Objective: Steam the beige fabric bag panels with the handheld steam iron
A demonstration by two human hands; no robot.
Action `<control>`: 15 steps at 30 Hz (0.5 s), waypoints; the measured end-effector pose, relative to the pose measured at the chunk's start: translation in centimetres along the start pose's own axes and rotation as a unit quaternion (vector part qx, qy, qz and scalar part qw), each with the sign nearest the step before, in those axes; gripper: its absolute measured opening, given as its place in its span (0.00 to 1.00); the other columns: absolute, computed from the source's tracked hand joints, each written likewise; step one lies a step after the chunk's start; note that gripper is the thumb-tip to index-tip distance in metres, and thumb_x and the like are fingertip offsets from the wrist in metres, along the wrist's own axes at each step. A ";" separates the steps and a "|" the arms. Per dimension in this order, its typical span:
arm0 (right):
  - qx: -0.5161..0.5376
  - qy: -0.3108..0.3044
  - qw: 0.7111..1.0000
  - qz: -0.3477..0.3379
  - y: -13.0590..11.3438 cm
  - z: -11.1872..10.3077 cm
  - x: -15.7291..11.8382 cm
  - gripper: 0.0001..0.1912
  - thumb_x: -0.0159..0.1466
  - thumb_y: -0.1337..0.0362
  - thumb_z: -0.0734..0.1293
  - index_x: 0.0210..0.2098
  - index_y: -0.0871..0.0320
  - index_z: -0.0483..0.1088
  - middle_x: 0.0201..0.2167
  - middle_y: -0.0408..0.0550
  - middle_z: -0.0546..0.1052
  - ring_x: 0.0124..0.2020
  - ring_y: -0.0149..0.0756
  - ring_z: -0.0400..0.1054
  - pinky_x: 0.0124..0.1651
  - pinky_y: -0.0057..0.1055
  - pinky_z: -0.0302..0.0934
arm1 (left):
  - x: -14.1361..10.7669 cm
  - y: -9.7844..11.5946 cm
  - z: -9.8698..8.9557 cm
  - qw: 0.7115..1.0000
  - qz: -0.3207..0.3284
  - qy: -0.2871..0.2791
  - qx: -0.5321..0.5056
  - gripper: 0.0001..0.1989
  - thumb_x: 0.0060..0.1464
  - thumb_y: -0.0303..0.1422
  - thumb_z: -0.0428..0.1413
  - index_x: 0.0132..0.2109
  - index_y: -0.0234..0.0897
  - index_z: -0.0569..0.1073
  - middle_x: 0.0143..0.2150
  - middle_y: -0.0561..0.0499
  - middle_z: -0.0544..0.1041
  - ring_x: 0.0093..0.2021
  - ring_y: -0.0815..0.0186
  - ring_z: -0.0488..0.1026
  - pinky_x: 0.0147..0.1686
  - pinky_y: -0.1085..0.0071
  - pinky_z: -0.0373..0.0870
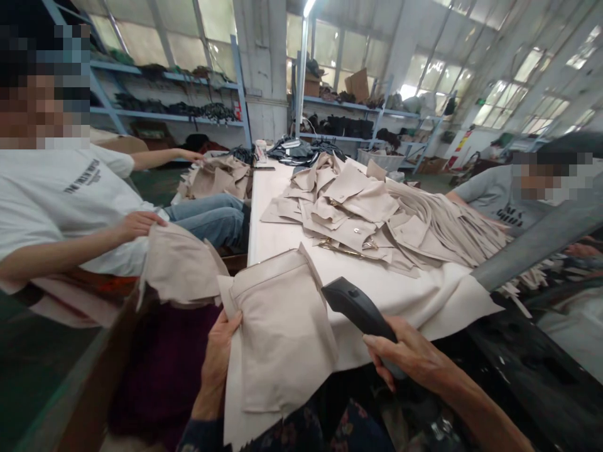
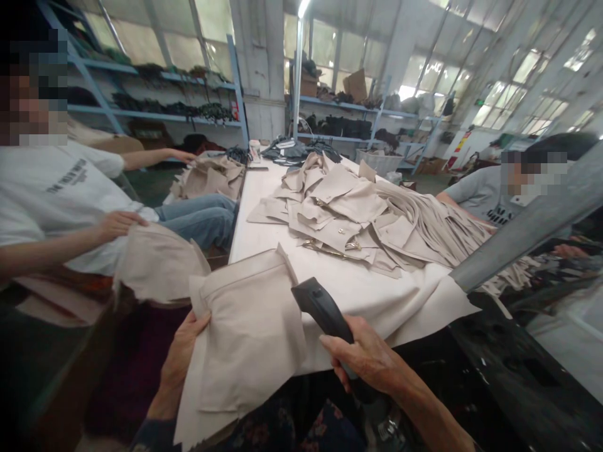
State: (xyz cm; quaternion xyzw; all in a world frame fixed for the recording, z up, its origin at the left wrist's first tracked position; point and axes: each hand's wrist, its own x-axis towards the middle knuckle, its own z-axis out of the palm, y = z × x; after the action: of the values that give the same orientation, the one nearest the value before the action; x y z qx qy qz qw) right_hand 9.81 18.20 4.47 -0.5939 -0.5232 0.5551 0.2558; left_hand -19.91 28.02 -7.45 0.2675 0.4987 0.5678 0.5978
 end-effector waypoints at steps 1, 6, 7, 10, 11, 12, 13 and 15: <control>-0.003 0.004 1.000 0.006 -0.2 0.0 0.4 0.13 0.63 0.56 0.62 0.28 0.58 0.61 0.14 0.37 0.66 0.13 0.26 0.61 0.17 0.21 0.56 | -0.1 -0.1 0.5 1.000 -0.002 -0.005 -0.007 0.32 0.38 0.37 0.65 0.54 0.37 0.71 0.38 0.51 0.81 0.39 0.59 0.78 0.40 0.68 0.74; 0.005 0.006 1.000 0.012 -1.4 -0.1 2.8 0.12 0.62 0.57 0.62 0.27 0.59 0.61 0.14 0.37 0.66 0.13 0.26 0.60 0.17 0.22 0.57 | -0.5 0.1 2.0 1.000 -0.021 0.011 0.013 0.35 0.33 0.39 0.67 0.52 0.34 0.72 0.33 0.49 0.81 0.36 0.56 0.78 0.33 0.67 0.75; 0.008 0.006 1.000 0.016 -1.5 -0.1 3.2 0.12 0.61 0.56 0.62 0.28 0.59 0.61 0.14 0.38 0.66 0.14 0.26 0.60 0.18 0.22 0.58 | -0.4 0.2 2.1 1.000 -0.017 0.012 0.015 0.35 0.33 0.39 0.67 0.51 0.34 0.72 0.33 0.49 0.81 0.36 0.56 0.78 0.33 0.67 0.75; -0.006 0.000 1.000 0.026 -1.7 0.0 3.6 0.13 0.61 0.56 0.62 0.27 0.59 0.61 0.15 0.38 0.66 0.14 0.27 0.60 0.18 0.23 0.58 | 0.5 0.2 2.1 1.000 0.009 0.009 0.016 0.31 0.33 0.39 0.67 0.48 0.33 0.74 0.36 0.48 0.81 0.37 0.57 0.78 0.34 0.68 0.73; -0.018 -0.005 1.000 0.025 -1.7 0.1 3.4 0.13 0.62 0.56 0.62 0.27 0.59 0.62 0.15 0.38 0.66 0.14 0.27 0.60 0.18 0.23 0.57 | 0.9 0.1 2.1 1.000 0.017 0.009 0.018 0.30 0.33 0.38 0.66 0.47 0.33 0.74 0.36 0.48 0.81 0.38 0.57 0.77 0.35 0.69 0.73; -0.032 -0.012 0.999 0.024 -1.6 0.2 3.0 0.13 0.62 0.56 0.61 0.27 0.59 0.62 0.15 0.38 0.66 0.15 0.27 0.61 0.19 0.23 0.57 | 1.4 0.0 2.0 0.999 0.026 0.009 0.018 0.28 0.34 0.38 0.66 0.46 0.33 0.75 0.37 0.48 0.81 0.38 0.58 0.77 0.35 0.70 0.72; -0.047 -0.021 0.998 0.024 -1.6 0.4 2.4 0.13 0.63 0.56 0.61 0.27 0.59 0.62 0.15 0.39 0.67 0.15 0.27 0.61 0.19 0.23 0.57 | 1.9 -0.1 2.0 0.999 0.034 0.008 0.015 0.28 0.34 0.37 0.66 0.46 0.33 0.75 0.37 0.49 0.81 0.38 0.59 0.77 0.36 0.70 0.72; -0.074 -0.039 0.996 0.032 -1.5 0.7 0.8 0.13 0.63 0.56 0.61 0.29 0.60 0.64 0.16 0.39 0.68 0.17 0.28 0.63 0.22 0.23 0.58 | 2.7 -0.3 2.0 0.999 0.049 0.002 0.006 0.27 0.35 0.36 0.65 0.46 0.32 0.75 0.38 0.48 0.81 0.39 0.59 0.76 0.37 0.70 0.71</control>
State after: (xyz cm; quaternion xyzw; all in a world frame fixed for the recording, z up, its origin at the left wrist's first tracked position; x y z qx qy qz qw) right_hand 8.54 19.21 5.36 -0.6053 -0.5537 0.5453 0.1724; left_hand -18.36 31.00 -7.75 0.2940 0.4901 0.5937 0.5665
